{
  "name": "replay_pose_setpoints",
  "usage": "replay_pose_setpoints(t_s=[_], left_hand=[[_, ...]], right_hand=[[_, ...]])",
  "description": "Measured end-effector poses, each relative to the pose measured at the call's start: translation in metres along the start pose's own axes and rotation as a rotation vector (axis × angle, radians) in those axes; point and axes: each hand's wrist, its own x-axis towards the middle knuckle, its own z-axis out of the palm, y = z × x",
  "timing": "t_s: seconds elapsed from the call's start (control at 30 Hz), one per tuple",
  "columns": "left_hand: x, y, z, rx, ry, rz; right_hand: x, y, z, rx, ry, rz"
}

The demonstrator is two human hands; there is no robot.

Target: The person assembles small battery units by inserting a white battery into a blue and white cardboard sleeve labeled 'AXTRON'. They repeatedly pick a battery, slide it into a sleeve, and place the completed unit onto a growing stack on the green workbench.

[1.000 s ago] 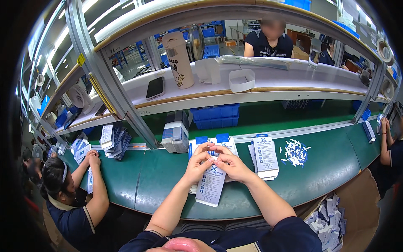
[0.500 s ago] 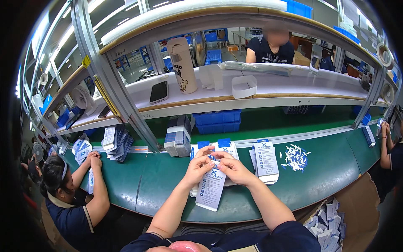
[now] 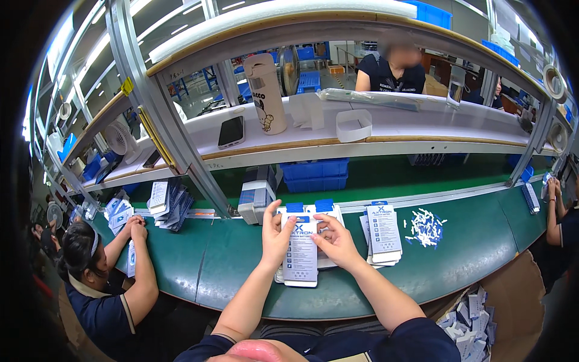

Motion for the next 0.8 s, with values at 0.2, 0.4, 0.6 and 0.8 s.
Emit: replay_pose_setpoints(t_s=[0.2,0.4,0.6,0.8], left_hand=[[-0.004,-0.018,-0.003,-0.017,0.005,0.037],[-0.011,-0.015,0.006,-0.014,-0.043,-0.013],[-0.013,-0.019,0.003,0.075,-0.054,0.003],[-0.016,-0.014,0.006,0.158,-0.058,0.020]], right_hand=[[0.005,0.013,-0.004,-0.014,0.095,-0.085],[0.004,0.013,0.002,0.031,0.191,-0.134],[0.001,0.016,0.003,-0.115,0.225,-0.215],[0.004,0.032,-0.011,-0.367,0.315,-0.300]])
